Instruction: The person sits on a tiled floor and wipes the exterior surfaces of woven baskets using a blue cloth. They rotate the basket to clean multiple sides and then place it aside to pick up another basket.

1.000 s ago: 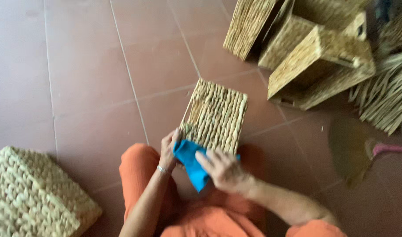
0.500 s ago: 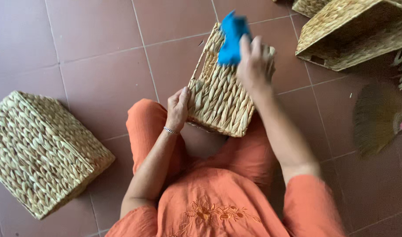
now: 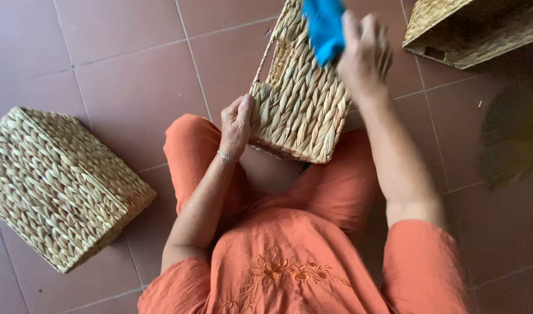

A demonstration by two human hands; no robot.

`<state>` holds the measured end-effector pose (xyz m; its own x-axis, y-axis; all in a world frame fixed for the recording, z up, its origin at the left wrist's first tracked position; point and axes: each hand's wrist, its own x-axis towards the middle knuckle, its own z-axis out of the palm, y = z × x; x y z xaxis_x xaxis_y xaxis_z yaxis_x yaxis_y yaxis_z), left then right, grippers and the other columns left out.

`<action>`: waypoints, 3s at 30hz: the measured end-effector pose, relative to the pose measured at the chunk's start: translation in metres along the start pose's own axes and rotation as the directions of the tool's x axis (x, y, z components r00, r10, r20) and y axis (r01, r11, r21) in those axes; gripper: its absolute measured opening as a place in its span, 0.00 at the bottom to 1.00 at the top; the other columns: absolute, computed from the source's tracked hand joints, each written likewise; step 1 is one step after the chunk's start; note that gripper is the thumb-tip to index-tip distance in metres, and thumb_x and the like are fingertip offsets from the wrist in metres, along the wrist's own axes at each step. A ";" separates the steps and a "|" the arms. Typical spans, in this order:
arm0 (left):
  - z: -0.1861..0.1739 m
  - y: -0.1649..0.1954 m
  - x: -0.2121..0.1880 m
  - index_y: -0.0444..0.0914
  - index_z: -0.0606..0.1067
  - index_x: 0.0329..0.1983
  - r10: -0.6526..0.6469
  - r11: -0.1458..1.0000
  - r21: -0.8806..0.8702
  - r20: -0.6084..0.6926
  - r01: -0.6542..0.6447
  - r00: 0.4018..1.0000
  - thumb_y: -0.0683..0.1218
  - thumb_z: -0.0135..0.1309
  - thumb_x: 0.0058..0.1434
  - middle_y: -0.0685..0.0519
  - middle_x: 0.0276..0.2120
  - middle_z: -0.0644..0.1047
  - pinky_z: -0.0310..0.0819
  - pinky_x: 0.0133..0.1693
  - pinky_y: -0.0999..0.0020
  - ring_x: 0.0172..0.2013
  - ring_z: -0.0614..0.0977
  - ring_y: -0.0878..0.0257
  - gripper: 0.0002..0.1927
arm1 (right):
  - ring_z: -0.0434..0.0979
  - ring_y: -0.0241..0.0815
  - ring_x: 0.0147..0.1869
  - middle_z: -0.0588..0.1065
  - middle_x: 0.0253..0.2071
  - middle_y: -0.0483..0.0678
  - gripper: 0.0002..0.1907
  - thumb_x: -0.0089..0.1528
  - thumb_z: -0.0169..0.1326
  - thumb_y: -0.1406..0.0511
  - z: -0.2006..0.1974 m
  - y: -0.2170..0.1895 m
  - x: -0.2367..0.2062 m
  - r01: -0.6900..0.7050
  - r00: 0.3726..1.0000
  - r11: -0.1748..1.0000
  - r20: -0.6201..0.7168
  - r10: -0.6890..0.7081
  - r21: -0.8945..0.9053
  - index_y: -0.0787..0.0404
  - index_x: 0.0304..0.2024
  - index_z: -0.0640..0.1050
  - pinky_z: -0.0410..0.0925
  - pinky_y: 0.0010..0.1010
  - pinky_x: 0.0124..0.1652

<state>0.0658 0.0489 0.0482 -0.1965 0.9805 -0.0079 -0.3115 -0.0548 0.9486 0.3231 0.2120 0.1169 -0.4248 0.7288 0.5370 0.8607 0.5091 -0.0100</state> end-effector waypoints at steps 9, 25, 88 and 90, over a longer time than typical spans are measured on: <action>0.000 0.002 -0.003 0.35 0.73 0.33 -0.037 0.999 -0.022 -0.059 0.035 0.998 0.49 0.47 0.76 0.63 0.26 0.67 0.56 0.28 0.76 0.27 0.63 0.75 0.17 | 0.76 0.53 0.42 0.73 0.45 0.60 0.16 0.70 0.51 0.73 -0.062 -0.069 -0.026 0.067 0.995 0.997 0.077 -0.070 0.047 0.65 0.60 0.73 0.74 0.36 0.28; -0.002 -0.013 0.000 0.36 0.71 0.33 -0.022 0.998 -0.062 -0.020 0.021 1.000 0.50 0.46 0.78 0.64 0.25 0.64 0.54 0.26 0.76 0.25 0.61 0.76 0.19 | 0.75 0.53 0.49 0.72 0.48 0.58 0.19 0.67 0.55 0.73 0.011 0.018 0.027 -0.117 0.987 0.988 0.099 0.127 -0.095 0.62 0.61 0.72 0.74 0.41 0.34; -0.112 0.015 -0.028 0.33 0.68 0.66 -0.227 0.835 -0.550 -0.388 -0.027 0.893 0.56 0.35 0.74 0.44 0.60 0.75 0.75 0.61 0.56 0.58 0.79 0.54 0.28 | 0.80 0.43 0.53 0.80 0.52 0.50 0.21 0.64 0.62 0.61 0.082 0.002 -0.119 -0.414 0.370 -0.575 0.708 0.602 0.706 0.65 0.57 0.79 0.73 0.38 0.54; -0.126 0.002 -0.050 0.34 0.67 0.65 -0.305 0.852 -0.524 -0.463 0.021 0.832 0.56 0.33 0.73 0.45 0.60 0.75 0.74 0.60 0.55 0.57 0.80 0.56 0.28 | 0.80 0.42 0.51 0.80 0.51 0.50 0.20 0.65 0.63 0.62 0.083 0.002 -0.114 -0.583 0.394 -0.386 0.664 0.635 0.715 0.66 0.56 0.79 0.73 0.36 0.53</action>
<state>-0.0426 -0.0238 0.0105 -0.4988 0.7452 -0.4425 -0.7564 -0.1250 0.6421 0.3497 0.1682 -0.0148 0.1933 0.9145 -0.3553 -0.2852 -0.2941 -0.9122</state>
